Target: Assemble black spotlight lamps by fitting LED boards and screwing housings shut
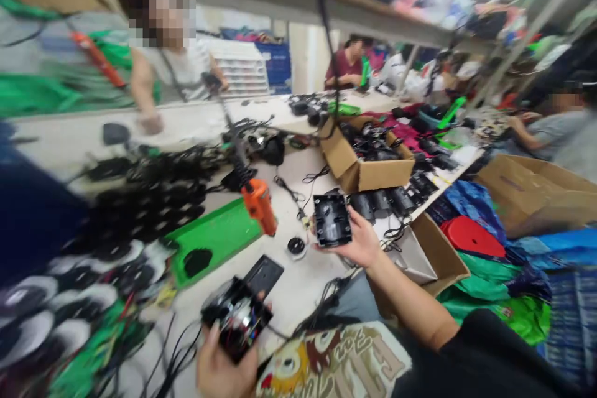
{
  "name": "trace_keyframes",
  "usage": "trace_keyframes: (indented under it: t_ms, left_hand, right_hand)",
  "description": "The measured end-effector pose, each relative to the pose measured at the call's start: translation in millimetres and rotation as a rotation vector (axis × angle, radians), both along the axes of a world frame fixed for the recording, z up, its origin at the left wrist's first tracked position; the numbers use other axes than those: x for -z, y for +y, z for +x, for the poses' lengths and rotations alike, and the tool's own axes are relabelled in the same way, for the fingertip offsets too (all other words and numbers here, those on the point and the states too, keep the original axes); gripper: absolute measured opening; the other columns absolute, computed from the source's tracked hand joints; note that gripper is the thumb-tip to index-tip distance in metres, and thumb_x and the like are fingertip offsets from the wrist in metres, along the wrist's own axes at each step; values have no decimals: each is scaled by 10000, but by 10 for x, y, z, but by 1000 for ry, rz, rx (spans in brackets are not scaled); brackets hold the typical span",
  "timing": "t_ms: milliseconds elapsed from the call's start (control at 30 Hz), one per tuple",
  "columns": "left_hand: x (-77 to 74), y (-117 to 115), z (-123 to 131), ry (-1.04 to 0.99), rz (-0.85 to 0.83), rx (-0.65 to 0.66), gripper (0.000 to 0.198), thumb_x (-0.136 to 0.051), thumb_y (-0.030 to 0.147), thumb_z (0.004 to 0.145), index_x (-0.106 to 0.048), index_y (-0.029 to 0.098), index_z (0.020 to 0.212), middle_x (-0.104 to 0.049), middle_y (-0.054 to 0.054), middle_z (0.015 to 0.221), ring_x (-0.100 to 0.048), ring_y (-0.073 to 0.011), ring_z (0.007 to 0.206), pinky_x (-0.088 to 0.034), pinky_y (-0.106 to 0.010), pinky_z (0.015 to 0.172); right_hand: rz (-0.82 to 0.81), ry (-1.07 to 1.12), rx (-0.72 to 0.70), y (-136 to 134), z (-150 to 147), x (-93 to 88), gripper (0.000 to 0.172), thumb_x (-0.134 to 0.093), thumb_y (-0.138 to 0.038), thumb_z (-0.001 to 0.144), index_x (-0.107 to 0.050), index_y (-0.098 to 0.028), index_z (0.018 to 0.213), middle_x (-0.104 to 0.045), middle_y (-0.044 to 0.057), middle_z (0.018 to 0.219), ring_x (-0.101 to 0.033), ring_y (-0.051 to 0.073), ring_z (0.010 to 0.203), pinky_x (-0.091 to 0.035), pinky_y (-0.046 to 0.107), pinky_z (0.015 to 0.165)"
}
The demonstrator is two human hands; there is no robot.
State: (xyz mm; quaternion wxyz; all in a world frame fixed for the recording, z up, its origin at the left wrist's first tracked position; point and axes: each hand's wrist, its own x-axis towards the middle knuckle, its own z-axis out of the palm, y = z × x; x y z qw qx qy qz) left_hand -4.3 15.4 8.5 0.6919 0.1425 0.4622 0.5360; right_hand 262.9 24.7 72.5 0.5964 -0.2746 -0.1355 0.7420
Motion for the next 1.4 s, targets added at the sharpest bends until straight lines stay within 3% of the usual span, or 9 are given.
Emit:
trace_keyframes:
  t_ms: [133,267,633,767,967,1067,1233,1333,1400]
  left_hand:
    - [30,-106,-40,-48,36,-152,457,-658,465,788,-660,415,1241,-744,29,1266,-689,-378,1172,-559,-599,974]
    - [61,-52,24,-119,75,-165,510,-682,400,773,-652,353,1279,-757,-14,1251,-758,-342,1001,-593,-559,933]
    - [118,-56,46,-189,134,-169,516,-666,356,825,-613,306,1336,-772,-52,1169,-767,-322,979,-596,-523,933]
    - [152,-60,28,-177,127,-182,508,-679,377,825,-615,292,1322,-756,-67,1210,-741,-346,1086,-576,-536,970]
    - [134,-69,32,-219,116,-183,525,-692,378,820,-594,314,1331,-747,-53,1199,-713,-358,1158,-566,-557,990]
    - [109,-67,48,-227,118,-172,537,-687,377,820,-583,316,1343,-738,-58,1218,-696,-369,1188,-564,-565,991]
    - [89,-79,49,-262,136,-170,548,-715,376,808,-593,323,1340,-709,-65,1296,-653,-384,1245,-552,-574,1004]
    - [101,-80,33,-276,133,-191,543,-728,362,800,-606,331,1328,-712,-53,1292,-640,-381,1256,-542,-569,1016]
    - [111,-75,25,-255,137,-214,531,-716,360,803,-615,319,1323,-715,-50,1288,-641,-374,1254,-539,-551,1024]
  right_hand:
    - [-117,-95,-9,-37,-166,122,724,-287,-777,961,-575,-200,1290,-722,158,1254,-687,300,1150,-526,588,1020]
    - [-191,-182,-54,-80,-338,302,825,-325,-900,856,-579,-208,1227,-714,162,1196,-707,299,1050,-589,525,899]
    - [-76,-327,-205,-71,-550,338,752,-249,-740,939,-547,-186,1351,-699,180,1266,-700,267,1016,-553,532,962]
    - [126,-633,-170,-66,-455,377,784,-421,-724,876,-487,-171,1428,-687,195,1292,-714,316,1111,-555,579,947]
    - [535,-1249,35,-23,-228,328,1125,-800,-642,726,-198,-244,1588,-470,204,1560,-540,338,1416,-458,556,1156]
    - [633,-1304,63,10,-311,324,1075,-802,-581,778,-163,-269,1584,-514,202,1518,-547,330,1413,-442,567,1173]
    - [772,-1336,182,93,-533,442,1082,-751,-656,800,-117,-301,1602,-566,179,1452,-590,332,1342,-473,577,1120]
    - [947,-1560,247,147,-500,606,841,-671,-598,892,-248,-370,1582,-649,128,1387,-647,297,1190,-524,534,1014]
    - [1113,-1719,84,170,-426,699,500,-578,-467,985,-455,-452,1469,-723,40,1332,-658,237,1011,-541,455,919]
